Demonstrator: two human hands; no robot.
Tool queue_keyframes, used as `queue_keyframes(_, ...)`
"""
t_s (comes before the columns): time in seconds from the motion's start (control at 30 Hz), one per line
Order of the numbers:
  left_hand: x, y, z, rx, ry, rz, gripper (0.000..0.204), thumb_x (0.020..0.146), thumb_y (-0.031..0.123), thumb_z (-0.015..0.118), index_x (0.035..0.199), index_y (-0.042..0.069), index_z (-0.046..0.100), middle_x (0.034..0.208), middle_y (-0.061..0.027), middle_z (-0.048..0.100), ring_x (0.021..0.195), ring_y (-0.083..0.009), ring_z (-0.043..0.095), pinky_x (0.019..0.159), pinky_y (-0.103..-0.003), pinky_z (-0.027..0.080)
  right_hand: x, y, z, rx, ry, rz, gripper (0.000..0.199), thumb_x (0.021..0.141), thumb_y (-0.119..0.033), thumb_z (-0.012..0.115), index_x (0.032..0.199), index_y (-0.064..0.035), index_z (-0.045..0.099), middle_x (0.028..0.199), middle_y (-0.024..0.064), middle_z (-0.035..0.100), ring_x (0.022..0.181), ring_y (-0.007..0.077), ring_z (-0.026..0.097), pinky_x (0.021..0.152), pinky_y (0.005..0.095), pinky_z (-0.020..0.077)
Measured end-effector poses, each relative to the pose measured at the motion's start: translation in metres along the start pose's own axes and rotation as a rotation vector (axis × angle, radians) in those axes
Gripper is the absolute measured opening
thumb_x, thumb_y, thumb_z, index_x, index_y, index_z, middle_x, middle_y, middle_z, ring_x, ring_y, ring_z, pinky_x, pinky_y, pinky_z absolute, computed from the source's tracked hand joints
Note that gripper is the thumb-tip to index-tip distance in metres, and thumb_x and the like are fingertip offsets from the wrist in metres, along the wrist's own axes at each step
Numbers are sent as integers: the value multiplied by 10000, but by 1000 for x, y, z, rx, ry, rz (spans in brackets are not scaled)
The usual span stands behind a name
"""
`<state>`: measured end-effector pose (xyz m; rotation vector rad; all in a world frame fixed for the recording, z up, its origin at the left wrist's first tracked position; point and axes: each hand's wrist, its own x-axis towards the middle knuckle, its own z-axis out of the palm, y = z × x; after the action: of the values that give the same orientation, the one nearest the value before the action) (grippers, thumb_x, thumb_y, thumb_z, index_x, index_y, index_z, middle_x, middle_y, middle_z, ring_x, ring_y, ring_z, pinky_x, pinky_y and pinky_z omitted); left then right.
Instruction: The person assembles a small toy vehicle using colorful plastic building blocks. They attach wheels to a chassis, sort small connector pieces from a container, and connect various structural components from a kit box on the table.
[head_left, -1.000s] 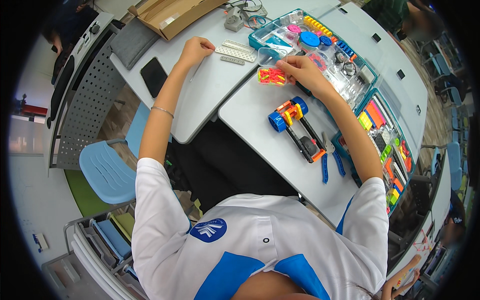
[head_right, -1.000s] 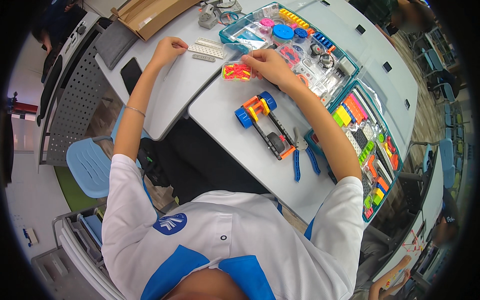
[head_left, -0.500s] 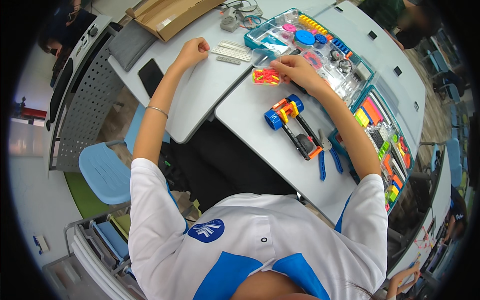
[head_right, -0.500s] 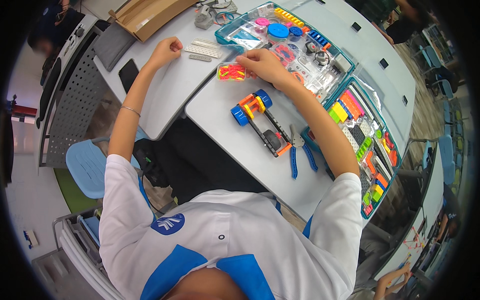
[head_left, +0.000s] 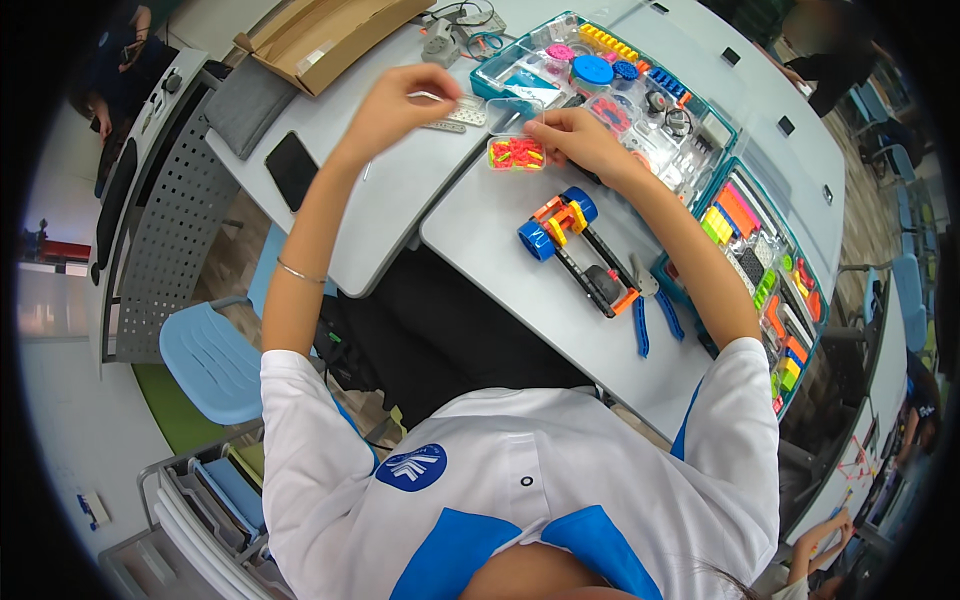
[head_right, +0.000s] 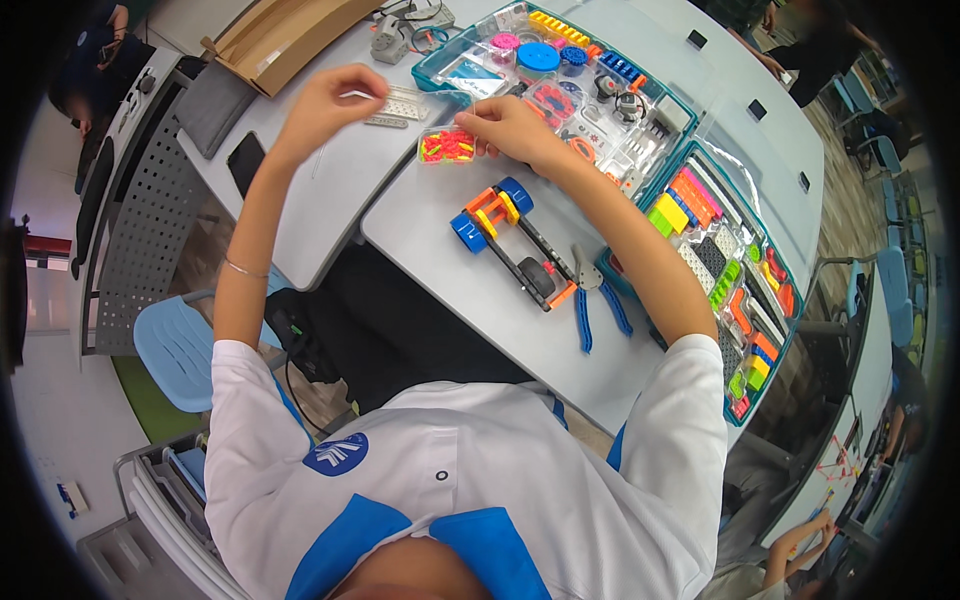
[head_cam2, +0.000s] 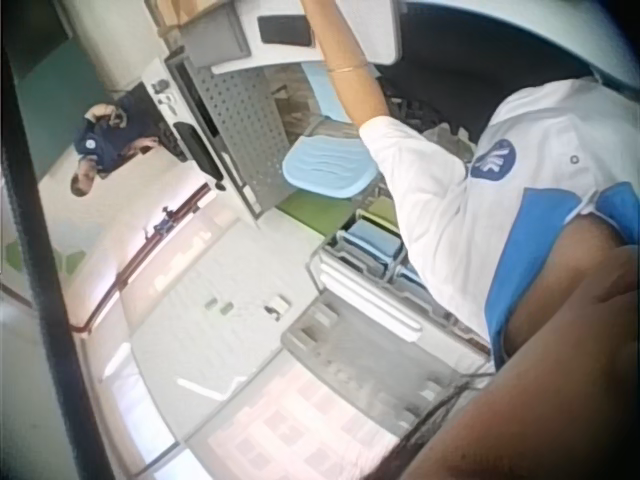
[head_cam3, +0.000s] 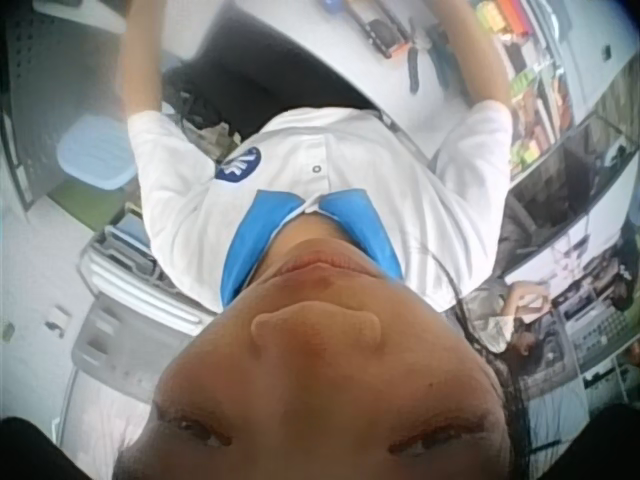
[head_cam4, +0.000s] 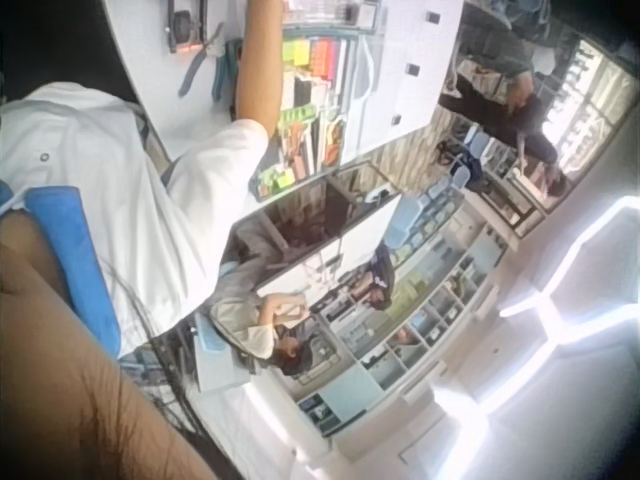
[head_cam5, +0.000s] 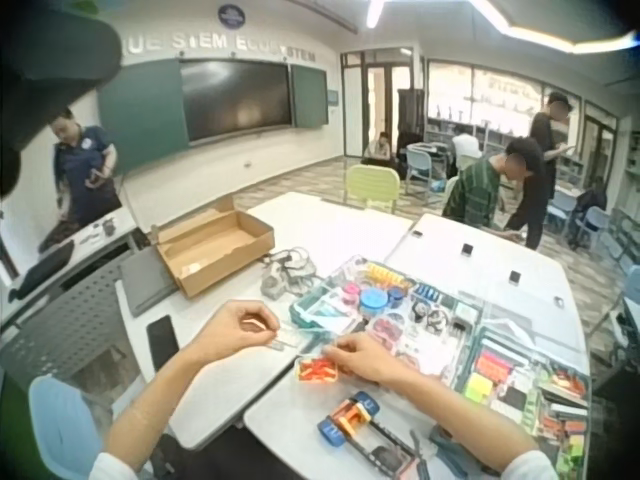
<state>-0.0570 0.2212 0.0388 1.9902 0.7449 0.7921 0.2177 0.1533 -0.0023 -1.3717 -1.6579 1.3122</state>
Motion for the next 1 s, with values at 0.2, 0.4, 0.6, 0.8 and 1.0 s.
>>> queue_keyframes(0.2,-7,36,70,142,-114,115,117,823,-18,684,938,-2,677,913,-71,673,894,-147,659,830,-300,570,0,0,0,47,-18,-24,322,977,-366,614,916,-58,684,696,-27,590,636,42,538,589,197,425)
queue_keyframes(0.4,-10,26,60,114,0,100,132,857,19,694,988,6,702,938,-77,697,897,-163,680,832,-307,570,4,5,-3,31,-4,-18,306,958,-319,637,976,-24,713,718,9,652,642,62,602,579,218,473)
queue_keyframes(0.6,-33,-18,-11,589,266,-52,190,855,105,722,1018,7,717,944,-92,708,835,-183,675,778,-316,553,2,0,0,25,0,-33,330,971,-361,628,898,-45,690,685,-16,591,622,48,545,580,203,448)
queue_keyframes(0.8,-56,-88,-32,803,336,-237,216,824,180,753,986,38,744,904,-107,690,729,-221,620,727,-343,513,3,4,2,-11,-5,-50,306,975,-327,623,929,-34,701,693,-6,622,622,54,566,568,214,450)
queue_keyframes(1.0,-46,-95,-24,815,373,-99,147,836,169,737,893,34,749,835,-95,645,704,-236,574,670,-366,475,1,5,2,4,-6,-68,301,973,-316,625,922,-28,694,677,-7,613,603,56,539,562,225,425)
